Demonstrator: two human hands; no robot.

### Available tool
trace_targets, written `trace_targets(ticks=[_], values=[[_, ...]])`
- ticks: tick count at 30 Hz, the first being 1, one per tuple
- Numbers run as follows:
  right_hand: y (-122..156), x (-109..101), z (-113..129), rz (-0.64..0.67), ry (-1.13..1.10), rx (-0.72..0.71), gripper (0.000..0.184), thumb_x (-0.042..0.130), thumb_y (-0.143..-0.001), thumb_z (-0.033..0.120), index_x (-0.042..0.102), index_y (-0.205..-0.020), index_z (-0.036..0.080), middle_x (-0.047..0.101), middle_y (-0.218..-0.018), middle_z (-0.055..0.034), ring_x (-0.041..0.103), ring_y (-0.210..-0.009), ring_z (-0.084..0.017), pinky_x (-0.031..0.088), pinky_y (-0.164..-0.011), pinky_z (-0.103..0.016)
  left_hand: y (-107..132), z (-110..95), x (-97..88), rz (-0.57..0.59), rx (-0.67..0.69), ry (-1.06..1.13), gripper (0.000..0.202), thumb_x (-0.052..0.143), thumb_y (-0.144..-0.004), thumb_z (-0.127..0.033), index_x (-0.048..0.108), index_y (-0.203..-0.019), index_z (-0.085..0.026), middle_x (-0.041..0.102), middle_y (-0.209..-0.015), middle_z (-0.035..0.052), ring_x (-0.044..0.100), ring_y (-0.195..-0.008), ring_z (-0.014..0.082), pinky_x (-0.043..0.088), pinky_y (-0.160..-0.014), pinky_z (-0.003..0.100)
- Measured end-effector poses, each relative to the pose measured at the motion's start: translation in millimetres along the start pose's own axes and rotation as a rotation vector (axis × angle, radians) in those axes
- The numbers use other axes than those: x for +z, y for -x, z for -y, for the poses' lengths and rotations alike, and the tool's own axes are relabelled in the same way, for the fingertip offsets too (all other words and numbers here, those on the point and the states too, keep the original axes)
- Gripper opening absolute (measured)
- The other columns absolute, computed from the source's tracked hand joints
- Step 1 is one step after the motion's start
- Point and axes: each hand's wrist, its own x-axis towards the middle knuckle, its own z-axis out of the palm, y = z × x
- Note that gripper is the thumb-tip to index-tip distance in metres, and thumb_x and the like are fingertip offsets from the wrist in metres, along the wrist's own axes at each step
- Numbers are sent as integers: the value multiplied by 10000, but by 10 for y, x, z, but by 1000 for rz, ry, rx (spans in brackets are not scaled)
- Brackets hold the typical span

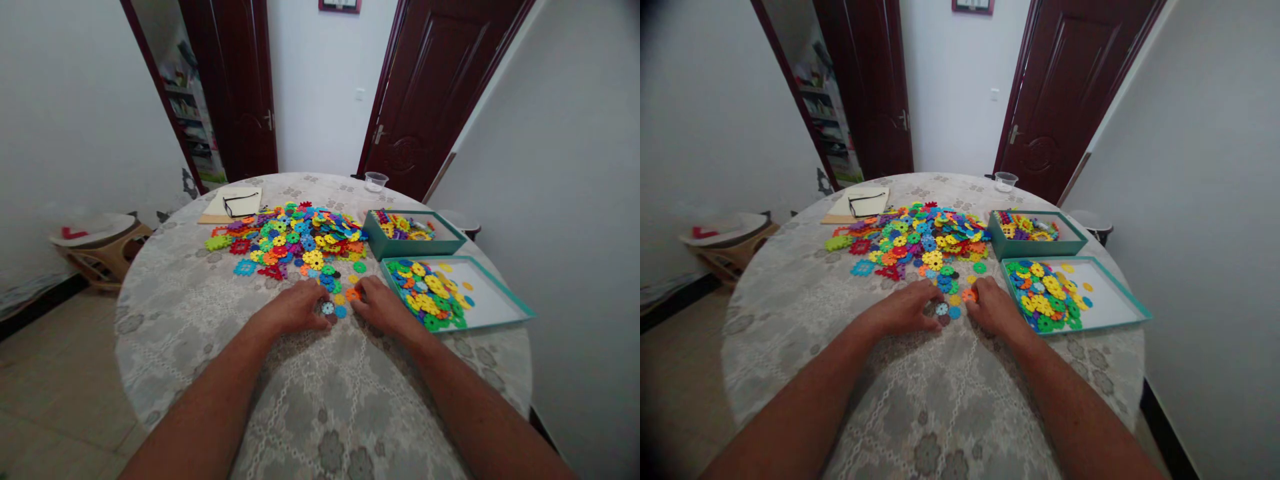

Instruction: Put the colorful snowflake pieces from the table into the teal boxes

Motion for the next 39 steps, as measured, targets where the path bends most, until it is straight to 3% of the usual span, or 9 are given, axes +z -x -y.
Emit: trace_targets(ticks=[2, 8, 12, 14, 17, 20, 23, 27, 39], values=[[-27, 6, -33, 5, -64, 9, 185, 653, -880, 257, 603, -1044, 189, 653, -1067, -79, 619, -975, -212, 442, -846, -295, -2, -40, 23, -15, -44, -37, 482, 799, -762, -526, 689, -1153, -267, 671, -1185, 65, 620, -1108, 274, 484, -880, 318], [-36, 41, -73, 3, -289, -12, 210, 632, -854, 217, 570, -1054, 229, 660, -888, 8, 610, -803, -167, 417, -704, -263, -55, -78, 108, -21, -69, -54, 274, 731, -834, -417, 671, -1043, -250, 680, -1124, 57, 634, -1047, 240, 473, -816, 297], [-16, 52, -71, -8, -445, 11, 117, 594, -884, 249, 587, -1000, 237, 668, -885, 12, 627, -817, -161, 445, -713, -258, -61, -80, 104, -22, -49, -89, 274, 698, -876, -404, 678, -1099, -247, 685, -1159, 66, 637, -1074, 241, 483, -850, 300], [-2, 39, -75, 35, -512, 41, 161, 606, -871, 257, 613, -1030, 235, 678, -876, 8, 630, -788, -159, 449, -672, -251, -60, -93, 91, -24, -13, -137, 280, 689, -891, -393, 685, -1129, -243, 691, -1169, 75, 642, -1084, 248, 489, -863, 307], [21, -18, -96, 132, -522, 74, 208, 613, -855, 249, 670, -1052, 217, 696, -828, -3, 628, -724, -157, 429, -597, -238, -66, -130, 71, -28, 43, -236, 232, 654, -919, -368, 710, -1087, -217, 705, -1111, 97, 656, -1057, 260, 503, -854, 321], [42, -97, -129, 137, -437, 136, 172, 628, -850, 246, 695, -1002, 201, 711, -801, -18, 629, -693, -152, 415, -564, -227, -77, -168, 50, -18, 79, -303, 217, 609, -949, -360, 733, -1011, -194, 710, -1036, 108, 672, -1002, 258, 516, -826, 328], [53, -133, -142, 167, -396, 226, 167, 645, -850, 253, 673, -1005, 200, 699, -734, -8, 622, -614, -141, 397, -508, -210, -81, -188, 25, 1, 93, -337, 231, 610, -948, -354, 756, -1010, -186, 715, -1023, 112, 682, -982, 256, 521, -804, 326], [59, -82, -88, 271, -506, 310, 166, 630, -880, 267, 627, -1036, 209, 688, -674, 10, 629, -527, -134, 394, -439, -182, -81, -192, 6, 3, 105, -354, 247, 609, -948, -348, 778, -1006, -178, 727, -1007, 117, 695, -946, 253, 524, -785, 328], [97, -141, 75, 360, -622, 289, 175, 589, -927, 271, 601, -1092, 213, 639, -585, 48, 564, -445, -104, 411, -411, -156, -69, -209, 7, -27, 143, -371, 216, 595, -946, -308, 771, -973, -185, 734, -989, 99, 702, -922, 237, 525, -768, 314]])
